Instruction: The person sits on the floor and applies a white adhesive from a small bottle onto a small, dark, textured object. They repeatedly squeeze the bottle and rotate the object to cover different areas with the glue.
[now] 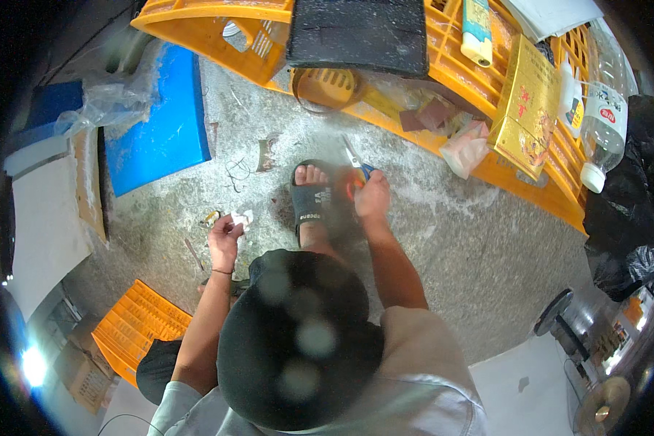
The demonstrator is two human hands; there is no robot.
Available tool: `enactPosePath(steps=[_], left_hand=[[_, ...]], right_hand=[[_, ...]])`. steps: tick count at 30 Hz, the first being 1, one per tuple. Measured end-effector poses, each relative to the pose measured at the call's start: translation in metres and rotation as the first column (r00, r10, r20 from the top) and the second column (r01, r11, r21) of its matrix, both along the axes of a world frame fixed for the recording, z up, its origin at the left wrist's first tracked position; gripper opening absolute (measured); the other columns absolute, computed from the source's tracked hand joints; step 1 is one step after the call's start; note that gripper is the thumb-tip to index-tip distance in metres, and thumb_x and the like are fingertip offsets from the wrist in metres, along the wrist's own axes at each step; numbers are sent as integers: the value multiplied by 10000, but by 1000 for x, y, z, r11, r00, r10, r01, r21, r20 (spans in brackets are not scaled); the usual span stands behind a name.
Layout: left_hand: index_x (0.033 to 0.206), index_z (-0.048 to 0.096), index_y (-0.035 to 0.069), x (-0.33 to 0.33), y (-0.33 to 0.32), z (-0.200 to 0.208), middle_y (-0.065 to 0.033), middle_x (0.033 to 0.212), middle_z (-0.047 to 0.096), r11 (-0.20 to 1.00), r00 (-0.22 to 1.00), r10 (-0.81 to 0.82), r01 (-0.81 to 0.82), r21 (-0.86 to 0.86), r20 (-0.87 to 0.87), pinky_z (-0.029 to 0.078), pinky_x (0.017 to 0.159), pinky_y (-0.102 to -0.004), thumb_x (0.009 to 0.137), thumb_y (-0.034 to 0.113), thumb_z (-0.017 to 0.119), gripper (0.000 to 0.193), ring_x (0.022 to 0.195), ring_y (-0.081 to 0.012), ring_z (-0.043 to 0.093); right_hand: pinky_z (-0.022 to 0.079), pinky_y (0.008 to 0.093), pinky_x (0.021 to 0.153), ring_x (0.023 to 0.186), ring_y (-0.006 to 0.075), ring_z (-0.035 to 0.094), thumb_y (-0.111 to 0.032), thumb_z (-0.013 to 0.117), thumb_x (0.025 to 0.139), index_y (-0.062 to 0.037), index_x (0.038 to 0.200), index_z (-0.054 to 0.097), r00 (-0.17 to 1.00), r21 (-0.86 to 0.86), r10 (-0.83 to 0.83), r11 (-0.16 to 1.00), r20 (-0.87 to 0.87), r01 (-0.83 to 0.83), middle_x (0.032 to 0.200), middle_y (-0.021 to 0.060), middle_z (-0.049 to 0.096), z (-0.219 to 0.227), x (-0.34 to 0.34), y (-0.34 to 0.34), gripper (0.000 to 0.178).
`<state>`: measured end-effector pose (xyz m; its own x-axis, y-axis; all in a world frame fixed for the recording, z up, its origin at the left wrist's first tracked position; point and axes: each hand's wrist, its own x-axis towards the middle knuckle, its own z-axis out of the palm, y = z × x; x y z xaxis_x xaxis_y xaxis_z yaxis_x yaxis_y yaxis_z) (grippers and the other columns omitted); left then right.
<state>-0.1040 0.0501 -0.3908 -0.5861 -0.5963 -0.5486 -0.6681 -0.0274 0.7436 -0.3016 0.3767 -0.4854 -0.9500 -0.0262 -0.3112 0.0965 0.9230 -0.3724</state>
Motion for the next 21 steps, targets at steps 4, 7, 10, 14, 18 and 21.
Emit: enactPosePath(steps=[4,7,10,14,18,21], left_hand=[[1138,702,-22,24,-16,1,-73,959,740,996,996,87,-87,23,11,522,748,-263,853,-56,686,288,845,-123,674],[1077,685,-19,35,-22,-3,-57,943,720,984,988,155,-153,88,-17,564,729,-298,862,-64,707,220,827,-130,672],[1085,698,-24,41,-23,-6,-59,938,730,997,997,75,-75,3,7,541,756,-281,854,-48,708,232,840,-131,675],[1100,711,-13,40,-23,-7,-69,946,738,999,999,39,-38,-20,24,530,765,-285,851,-23,724,249,845,-142,672],[1111,711,-16,40,-22,-7,-62,936,739,998,998,63,-63,-4,10,524,764,-293,851,-14,723,260,835,-142,663],[1114,709,-21,41,-25,-5,-64,942,737,998,998,46,-45,-35,38,519,768,-289,849,7,729,268,835,-140,661]], right_hand=[[543,514,839,920,422,680,-269,781,817,-15,1111,583,999,66,11,998,-43,-8,970,230,693,8,-2,5,436],[555,512,801,886,426,698,-305,734,865,-1,1092,589,1000,131,-31,991,4,30,954,235,706,19,-6,4,406],[558,517,784,877,436,706,-352,670,923,3,1074,591,993,184,-46,983,105,26,948,248,717,23,-14,-8,394],[537,525,759,871,455,695,-287,649,925,-2,1035,587,986,44,-163,986,36,162,898,266,707,21,-23,-24,312],[518,559,745,852,481,682,-378,652,951,-16,1027,600,969,-142,-246,960,-21,241,884,287,698,23,-41,-15,373],[514,551,737,842,480,675,-331,685,926,-25,1003,607,941,-212,-294,943,-170,257,874,272,700,35,-80,9,325]])
